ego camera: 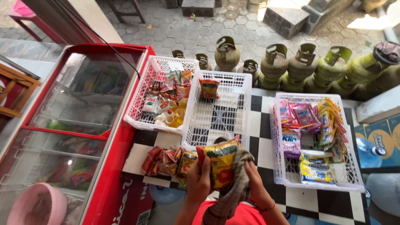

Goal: The person wipes multiple small snack packets with a cloth and places them into a white plastic basket. The person handles each packet individually, wiping it before stacking it in the basket.

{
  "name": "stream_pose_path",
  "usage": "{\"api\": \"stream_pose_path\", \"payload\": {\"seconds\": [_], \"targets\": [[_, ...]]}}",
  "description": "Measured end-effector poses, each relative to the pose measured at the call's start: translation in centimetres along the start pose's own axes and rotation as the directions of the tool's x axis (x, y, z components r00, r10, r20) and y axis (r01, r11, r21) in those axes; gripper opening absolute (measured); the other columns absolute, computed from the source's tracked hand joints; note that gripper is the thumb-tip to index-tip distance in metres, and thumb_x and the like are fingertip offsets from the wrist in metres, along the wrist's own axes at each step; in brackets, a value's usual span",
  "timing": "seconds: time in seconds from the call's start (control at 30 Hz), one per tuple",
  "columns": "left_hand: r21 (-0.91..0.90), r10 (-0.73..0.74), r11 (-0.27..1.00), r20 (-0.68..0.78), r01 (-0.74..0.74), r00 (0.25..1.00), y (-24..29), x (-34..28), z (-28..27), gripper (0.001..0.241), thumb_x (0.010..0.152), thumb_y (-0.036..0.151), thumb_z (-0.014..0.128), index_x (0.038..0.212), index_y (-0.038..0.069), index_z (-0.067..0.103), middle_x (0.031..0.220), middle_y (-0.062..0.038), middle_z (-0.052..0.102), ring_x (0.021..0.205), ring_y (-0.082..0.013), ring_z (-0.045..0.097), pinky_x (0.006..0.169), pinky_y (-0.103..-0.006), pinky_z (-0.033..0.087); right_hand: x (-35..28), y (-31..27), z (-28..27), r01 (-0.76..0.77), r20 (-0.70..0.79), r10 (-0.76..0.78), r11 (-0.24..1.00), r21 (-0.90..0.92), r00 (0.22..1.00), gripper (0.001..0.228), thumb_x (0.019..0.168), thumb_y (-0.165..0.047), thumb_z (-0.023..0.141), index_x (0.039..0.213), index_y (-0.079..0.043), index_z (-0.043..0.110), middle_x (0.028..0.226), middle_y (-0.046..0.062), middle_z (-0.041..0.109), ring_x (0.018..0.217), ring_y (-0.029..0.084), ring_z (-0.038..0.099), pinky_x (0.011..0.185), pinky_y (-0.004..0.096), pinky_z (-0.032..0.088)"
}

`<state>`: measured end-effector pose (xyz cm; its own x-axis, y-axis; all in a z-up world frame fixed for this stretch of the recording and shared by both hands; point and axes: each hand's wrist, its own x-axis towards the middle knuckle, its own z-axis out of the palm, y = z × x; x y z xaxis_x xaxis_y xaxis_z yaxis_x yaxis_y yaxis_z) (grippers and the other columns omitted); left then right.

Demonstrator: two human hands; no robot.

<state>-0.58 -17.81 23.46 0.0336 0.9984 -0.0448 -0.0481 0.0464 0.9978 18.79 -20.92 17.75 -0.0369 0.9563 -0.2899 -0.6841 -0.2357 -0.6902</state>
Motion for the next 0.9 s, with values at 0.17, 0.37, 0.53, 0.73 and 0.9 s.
{"api": "stream_pose_path", "payload": {"seconds": [0.17, 0.37, 0.53, 0.73, 0.9], "targets": [[-0.066, 0.084, 0.995, 0.107, -0.077, 0.991, -0.4, 0.9, 0.4, 0.033, 0.106, 0.027, 0.049, 0.11, -0.001, 0.066, 0.09, -0.002, 0.07, 0.081, -0.0086, 0.063, 0.07, -0.0273, 0.05, -1.4, 1.6, -1.1, -0.165, 0.106, 0.13, 0.872, 0.461, 0.986, 0.069, 0.095, -0.048, 0.046, 0.149, -0.005, 0.041, 0.142, 0.02, 0.056, 0.127, 0.037, 0.057, 0.104, 0.05, 0.047], [0.132, 0.175, 0.976, -0.018, -0.171, 0.984, 0.9, 2.1, 1.5, 0.045, 0.101, 0.029, 0.059, 0.135, 0.0, 0.05, 0.113, -0.012, 0.061, 0.099, -0.0227, 0.064, 0.077, -0.0342, 0.054, -2.2, -0.3, -0.4, 0.059, 0.067, -0.064, 0.996, 0.071, 0.996, 0.066, 0.091, -0.023, 0.06, 0.151, -0.002, 0.041, 0.132, 0.023, 0.059, 0.11, 0.032, 0.065, 0.09, 0.046, 0.054], [0.189, 0.201, 0.949, 0.253, -0.252, 0.946, -1.1, 1.3, 2.1, 0.058, 0.109, 0.037, 0.042, 0.155, 0.002, 0.04, 0.147, -0.015, 0.054, 0.136, -0.0278, 0.055, 0.113, -0.0389, 0.043, -2.5, 0.9, 1.4, 0.24, -0.067, -0.252, 0.959, -0.154, 0.965, 0.054, 0.096, -0.008, 0.058, 0.146, 0.01, 0.051, 0.134, 0.031, 0.059, 0.121, 0.034, 0.062, 0.104, 0.046, 0.049], [-0.372, 0.009, 0.916, 0.393, 0.15, 0.919, -5.5, -0.2, 2.9, 0.072, 0.106, 0.039, 0.048, 0.162, 0.006, 0.017, 0.163, -0.009, 0.036, 0.151, -0.0216, 0.036, 0.121, -0.038, 0.033, -3.6, -0.9, 4.2, 0.589, 0.426, -0.407, 0.544, -0.598, 0.808, 0.053, 0.097, -0.001, 0.05, 0.149, 0.006, 0.047, 0.166, 0.026, 0.035, 0.158, 0.035, 0.029, 0.126, 0.045, 0.019], [-0.588, -0.163, 0.739, 0.319, 0.33, 0.934, -8.2, -0.7, 3.7, 0.068, 0.099, 0.032, 0.062, 0.152, 0.003, 0.031, 0.144, -0.013, 0.052, 0.13, -0.0228, 0.054, 0.107, -0.0376, 0.047, -0.8, -4.1, 4.5, 0.426, 0.244, -0.352, 0.795, -0.432, 0.904, 0.048, 0.103, -0.009, 0.05, 0.149, 0.002, 0.05, 0.158, 0.018, 0.048, 0.145, 0.027, 0.046, 0.12, 0.039, 0.034]]}}
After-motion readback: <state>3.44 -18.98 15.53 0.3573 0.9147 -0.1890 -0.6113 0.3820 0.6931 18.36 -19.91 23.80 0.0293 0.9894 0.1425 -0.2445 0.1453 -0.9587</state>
